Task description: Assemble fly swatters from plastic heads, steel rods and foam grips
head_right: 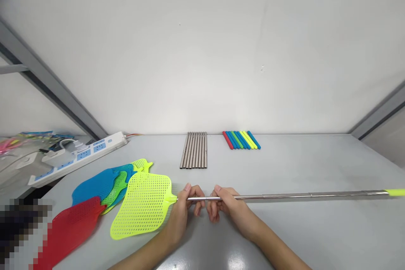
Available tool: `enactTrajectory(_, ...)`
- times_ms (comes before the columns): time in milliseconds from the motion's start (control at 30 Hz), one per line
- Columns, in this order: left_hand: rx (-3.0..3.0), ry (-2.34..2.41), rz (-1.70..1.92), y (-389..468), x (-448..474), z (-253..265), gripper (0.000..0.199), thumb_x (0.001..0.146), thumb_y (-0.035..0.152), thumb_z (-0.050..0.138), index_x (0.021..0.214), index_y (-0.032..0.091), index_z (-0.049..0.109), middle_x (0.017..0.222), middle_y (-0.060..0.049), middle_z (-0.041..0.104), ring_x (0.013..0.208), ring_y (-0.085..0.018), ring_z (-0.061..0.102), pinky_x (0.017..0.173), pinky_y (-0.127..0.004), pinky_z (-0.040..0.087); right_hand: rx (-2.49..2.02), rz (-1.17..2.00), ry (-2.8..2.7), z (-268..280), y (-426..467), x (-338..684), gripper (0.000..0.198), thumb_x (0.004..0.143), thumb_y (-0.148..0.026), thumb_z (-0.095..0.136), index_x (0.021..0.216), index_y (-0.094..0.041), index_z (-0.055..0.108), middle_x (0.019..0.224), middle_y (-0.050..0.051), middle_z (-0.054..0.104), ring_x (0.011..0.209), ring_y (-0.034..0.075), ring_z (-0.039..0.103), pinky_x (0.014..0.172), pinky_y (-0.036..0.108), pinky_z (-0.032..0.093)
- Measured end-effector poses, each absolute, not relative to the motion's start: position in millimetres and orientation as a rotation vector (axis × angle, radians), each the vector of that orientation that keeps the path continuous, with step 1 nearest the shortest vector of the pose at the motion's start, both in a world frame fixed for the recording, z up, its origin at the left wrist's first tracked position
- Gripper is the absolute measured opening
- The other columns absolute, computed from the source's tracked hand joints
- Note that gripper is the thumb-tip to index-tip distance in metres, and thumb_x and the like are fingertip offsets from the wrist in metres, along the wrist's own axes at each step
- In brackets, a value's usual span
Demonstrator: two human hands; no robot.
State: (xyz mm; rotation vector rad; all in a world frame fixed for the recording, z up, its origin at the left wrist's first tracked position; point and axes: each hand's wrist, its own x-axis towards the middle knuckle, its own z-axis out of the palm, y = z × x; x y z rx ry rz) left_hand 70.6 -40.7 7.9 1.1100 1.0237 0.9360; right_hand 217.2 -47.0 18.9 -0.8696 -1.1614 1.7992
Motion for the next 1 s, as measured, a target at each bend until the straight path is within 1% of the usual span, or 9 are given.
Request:
enactTrajectory(167, 1.286, 1.048, 0.937, -36.8, 70.0, 7.8, 0.047, 0.083, 0.038, 0.017, 0.056, 0.017, 0.050, 0.044, 0.003, 0.039, 0.051, -0.012, 0.043, 0.060, -0.025, 0.032, -0.890, 1.733, -1.180, 19.8, -45.4, 220.6, 0.050, 0.083, -0.042, 0.024, 0.052, -0.014, 0.052, 0.053, 0.004, 0.048, 0.056, 0.014, 0.046, 0.058, 0.029, 0.034)
enactTrajectory(333, 1.336, 0.999, 0.905, -36.5, 72.6, 10.0, 0.042, 0.082, 0.038, 0.026, 0.055, 0.016, 0.049, 0.043, 0.004, 0.037, 0.049, -0.011, 0.040, 0.058, -0.023, 0.031, -0.932, 1.698, -1.135, 20.4, -43.4, 223.9, 0.044, 0.083, -0.038, 0.029, 0.053, -0.014, 0.052, 0.053, 0.002, 0.045, 0.055, 0.013, 0.045, 0.060, 0.028, 0.034)
enactTrajectory(500, 1.333, 0.949, 0.911, -36.6, 72.8, 14.8, 0.038, 0.082, 0.035, 0.030, 0.056, 0.015, 0.050, 0.040, 0.004, 0.034, 0.046, -0.009, 0.036, 0.054, -0.021, 0.030, -0.977, 1.605, -1.140, 23.3, -39.1, 229.9, 0.043, 0.082, -0.037, 0.031, 0.051, -0.014, 0.050, 0.053, 0.002, 0.045, 0.056, 0.013, 0.043, 0.059, 0.027, 0.033)
enactTrajectory(633, 1.204, 0.891, 1.006, -35.4, 73.6, 13.3, 0.029, 0.081, 0.033, 0.034, 0.063, 0.016, 0.050, 0.045, 0.004, 0.037, 0.046, -0.009, 0.037, 0.049, -0.021, 0.031, -1.022, 1.540, -1.156, 23.7, -33.4, 236.7, 0.043, 0.082, -0.037, 0.031, 0.049, -0.015, 0.049, 0.052, 0.002, 0.044, 0.055, 0.013, 0.042, 0.058, 0.026, 0.032)
enactTrajectory(733, 1.025, 0.865, 1.189, -31.3, 73.9, 11.5, 0.022, 0.078, 0.033, 0.038, 0.072, 0.016, 0.051, 0.053, 0.003, 0.042, 0.047, -0.008, 0.039, 0.048, -0.021, 0.032, -1.055, 1.495, -1.160, 23.8, -28.5, 244.3, 0.043, 0.082, -0.038, 0.031, 0.050, -0.015, 0.049, 0.053, 0.002, 0.044, 0.055, 0.013, 0.041, 0.058, 0.027, 0.032)
enactTrajectory(833, 0.833, 0.837, 1.369, -22.1, 69.7, 15.3, 0.023, 0.077, 0.035, 0.038, 0.079, 0.016, 0.051, 0.060, 0.001, 0.048, 0.049, -0.009, 0.044, 0.052, -0.022, 0.036, -1.089, 1.445, -1.147, 27.3, -24.8, 252.8, 0.042, 0.081, -0.039, 0.032, 0.049, -0.016, 0.049, 0.054, 0.002, 0.043, 0.055, 0.013, 0.039, 0.059, 0.027, 0.032)
enactTrajectory(933, 0.688, 0.799, 1.482, -8.8, 58.0, 25.9, 0.023, 0.076, 0.035, 0.038, 0.082, 0.017, 0.051, 0.071, -0.001, 0.055, 0.051, -0.010, 0.047, 0.049, -0.023, 0.038, -1.129, 1.406, -1.143, 34.2, -23.1, 259.8, 0.042, 0.080, -0.041, 0.033, 0.050, -0.016, 0.049, 0.054, 0.002, 0.042, 0.057, 0.014, 0.039, 0.060, 0.027, 0.033)
enactTrajectory(1000, 0.585, 0.778, 1.526, 0.2, 47.2, 34.2, 0.023, 0.075, 0.034, 0.039, 0.082, 0.017, 0.052, 0.076, -0.003, 0.057, 0.057, -0.013, 0.052, 0.048, -0.024, 0.039, -1.149, 1.404, -1.141, 38.7, -22.8, 263.0, 0.041, 0.079, -0.041, 0.035, 0.050, -0.016, 0.049, 0.054, 0.002, 0.042, 0.057, 0.014, 0.039, 0.061, 0.027, 0.033)
